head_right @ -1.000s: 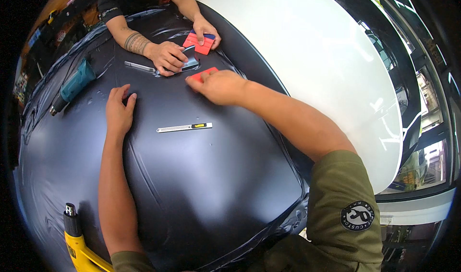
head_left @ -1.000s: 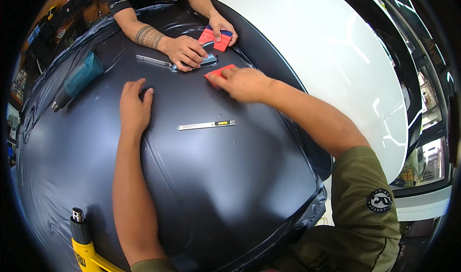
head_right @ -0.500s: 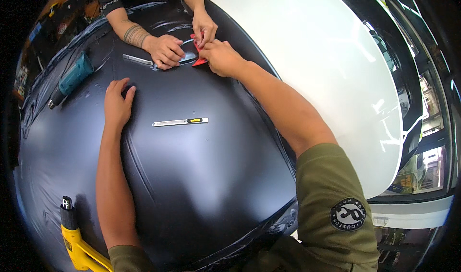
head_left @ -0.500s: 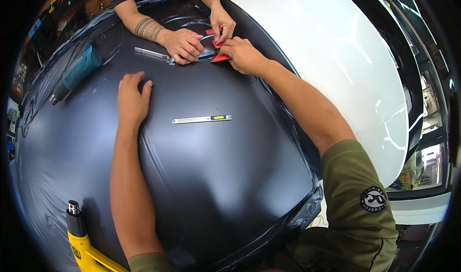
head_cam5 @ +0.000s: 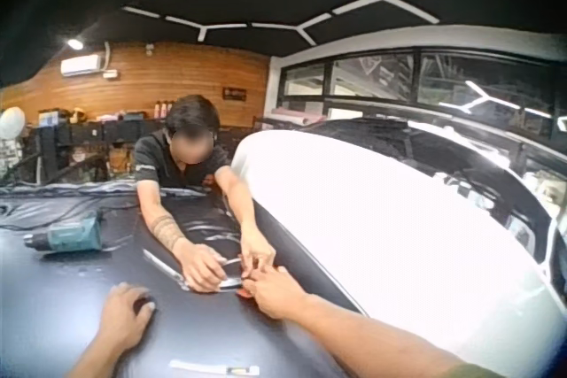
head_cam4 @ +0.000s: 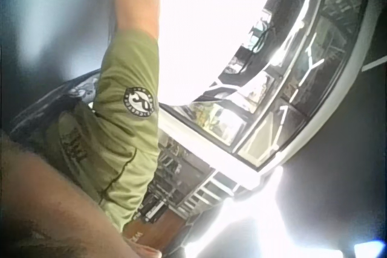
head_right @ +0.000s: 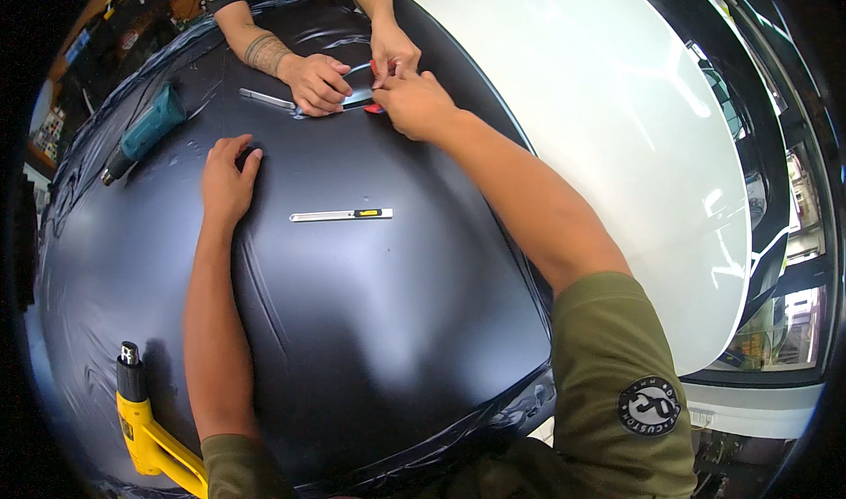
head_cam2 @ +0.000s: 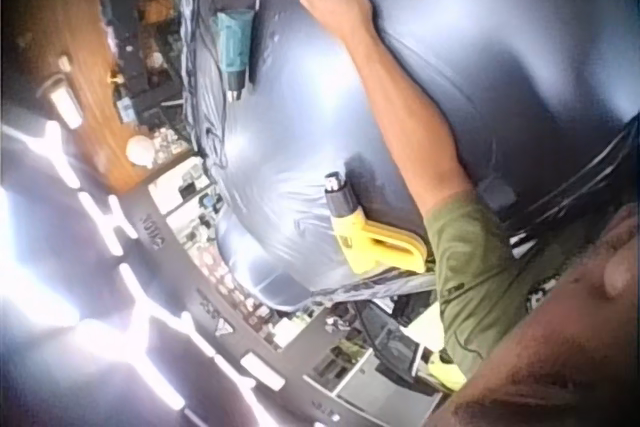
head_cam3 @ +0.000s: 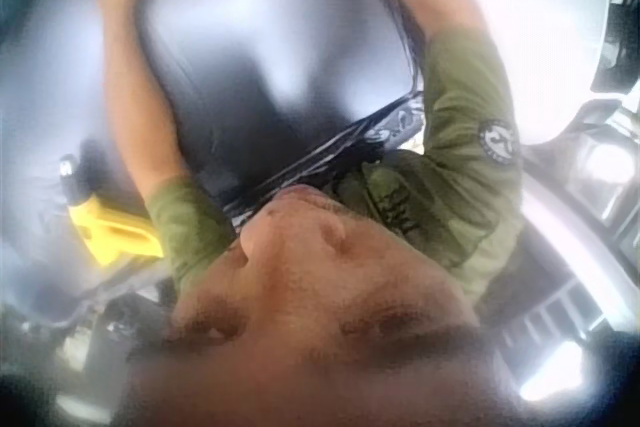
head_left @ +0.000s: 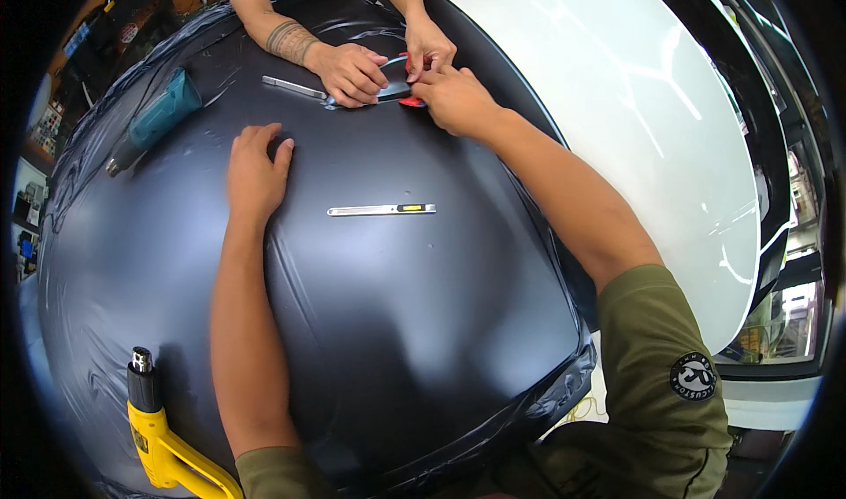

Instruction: The person applies a matte black vinyl wrap to a car hood, using a heat gun to warm the material, a squeegee to smooth it, and a utility knife to trim edges. They work around a hood vent, cutting and tucking the wrap to conform to the surface.

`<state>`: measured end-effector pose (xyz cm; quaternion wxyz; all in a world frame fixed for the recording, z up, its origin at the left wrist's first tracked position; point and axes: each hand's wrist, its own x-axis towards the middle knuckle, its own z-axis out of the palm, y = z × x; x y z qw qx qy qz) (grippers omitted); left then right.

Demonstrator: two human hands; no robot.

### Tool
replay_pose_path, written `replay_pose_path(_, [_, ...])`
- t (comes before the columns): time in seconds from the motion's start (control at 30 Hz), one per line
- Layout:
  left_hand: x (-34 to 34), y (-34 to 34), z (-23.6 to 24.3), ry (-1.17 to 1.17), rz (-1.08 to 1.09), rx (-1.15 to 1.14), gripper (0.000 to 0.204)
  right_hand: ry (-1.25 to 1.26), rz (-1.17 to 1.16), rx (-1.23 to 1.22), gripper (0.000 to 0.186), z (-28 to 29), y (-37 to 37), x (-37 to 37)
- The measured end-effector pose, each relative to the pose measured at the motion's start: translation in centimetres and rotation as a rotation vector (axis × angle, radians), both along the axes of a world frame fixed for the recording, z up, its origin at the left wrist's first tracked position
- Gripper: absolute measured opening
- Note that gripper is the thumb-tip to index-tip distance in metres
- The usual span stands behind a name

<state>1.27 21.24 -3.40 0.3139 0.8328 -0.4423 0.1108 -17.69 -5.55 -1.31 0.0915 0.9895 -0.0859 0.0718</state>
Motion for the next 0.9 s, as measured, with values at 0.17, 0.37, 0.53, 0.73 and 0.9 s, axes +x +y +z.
replay_pose_path(0.17, [-0.6,-0.6,0.2,-0.063,-0.013,-0.010,0.029,-0.044,0.136,-0.117,0.020,-1.1,-0.5,0.3])
replay_pose_path(0.37, [-0.5,-0.1,-0.1,-0.046,-0.008,-0.007,0.029,0.018,0.077,-0.037,0.019,-0.7,-1.8,0.6])
replay_pose_path(0.53, [-0.2,-0.6,0.3,-0.063,0.002,0.026,0.029,-0.086,0.116,-0.166,0.020,-1.6,-1.7,-0.1])
replay_pose_path(0.73, [0.4,0.2,-0.5,-0.056,0.006,-0.001,0.028,-0.034,0.063,-0.153,0.018,-0.1,-1.2,-0.6])
replay_pose_path(0.9, [-0.7,-0.7,0.2,-0.048,-0.009,0.038,0.029,-0.084,0.110,-0.229,0.020,-1.5,-2.4,-0.9])
